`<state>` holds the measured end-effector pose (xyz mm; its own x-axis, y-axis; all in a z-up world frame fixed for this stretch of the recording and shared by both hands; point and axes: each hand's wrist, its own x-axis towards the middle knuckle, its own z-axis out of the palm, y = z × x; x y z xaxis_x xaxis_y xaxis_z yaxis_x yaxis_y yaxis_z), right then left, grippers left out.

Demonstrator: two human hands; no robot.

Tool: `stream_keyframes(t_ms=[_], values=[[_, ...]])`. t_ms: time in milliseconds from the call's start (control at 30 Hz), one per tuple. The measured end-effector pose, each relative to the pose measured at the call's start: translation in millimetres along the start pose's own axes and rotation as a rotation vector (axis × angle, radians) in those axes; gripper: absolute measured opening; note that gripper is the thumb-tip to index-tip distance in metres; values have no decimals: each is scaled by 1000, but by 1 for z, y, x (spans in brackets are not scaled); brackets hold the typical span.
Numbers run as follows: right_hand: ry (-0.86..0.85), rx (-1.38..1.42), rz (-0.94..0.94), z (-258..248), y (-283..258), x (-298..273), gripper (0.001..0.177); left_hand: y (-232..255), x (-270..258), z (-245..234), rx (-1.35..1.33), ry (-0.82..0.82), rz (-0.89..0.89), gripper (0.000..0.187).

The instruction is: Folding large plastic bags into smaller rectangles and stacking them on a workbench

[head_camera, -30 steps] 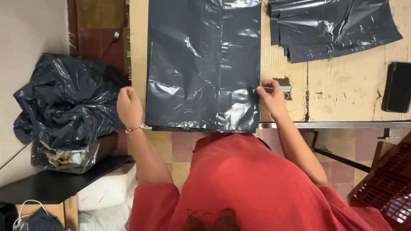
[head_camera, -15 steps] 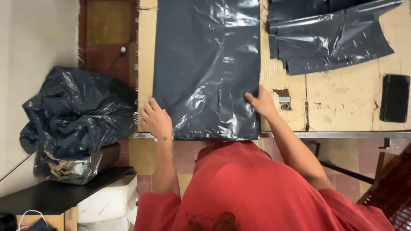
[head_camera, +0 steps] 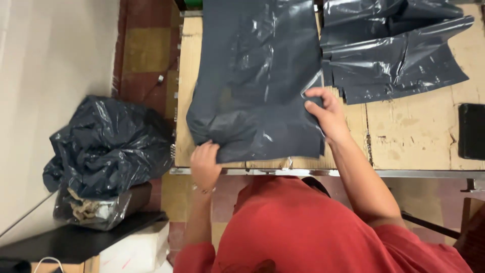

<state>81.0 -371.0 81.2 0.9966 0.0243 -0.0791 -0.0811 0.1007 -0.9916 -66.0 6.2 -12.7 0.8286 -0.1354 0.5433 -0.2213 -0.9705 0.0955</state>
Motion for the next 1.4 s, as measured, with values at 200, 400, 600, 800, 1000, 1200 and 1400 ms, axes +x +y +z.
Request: stream_keyframes(t_ms=[200,400,600,800,1000,1200,1400], values=[[-343,244,217,-91,-39,-86,58,-22,26,-194,-411,-384,-248,56],[-489,-530,-177,-82,-120,-124,27,10,118,-314,-911,-827,-485,40],[-227,-658,-523,-83,-82,-30,15,-30,245,-217,-638,-172,157,26],[71,-436,-442,-75,37,167,26,-117,287,43,-1354,367,-847,63],[103,-509,321,-70,124,265,66,-127,218,205,-1277,-500,-1381,48],[-67,-791,374,-59,88,244,64,-109,199,209,-454,-584,-954,35],[51,-1456,-264,-10,23,290,61,-83,203,198,-338,-400,-881,27]])
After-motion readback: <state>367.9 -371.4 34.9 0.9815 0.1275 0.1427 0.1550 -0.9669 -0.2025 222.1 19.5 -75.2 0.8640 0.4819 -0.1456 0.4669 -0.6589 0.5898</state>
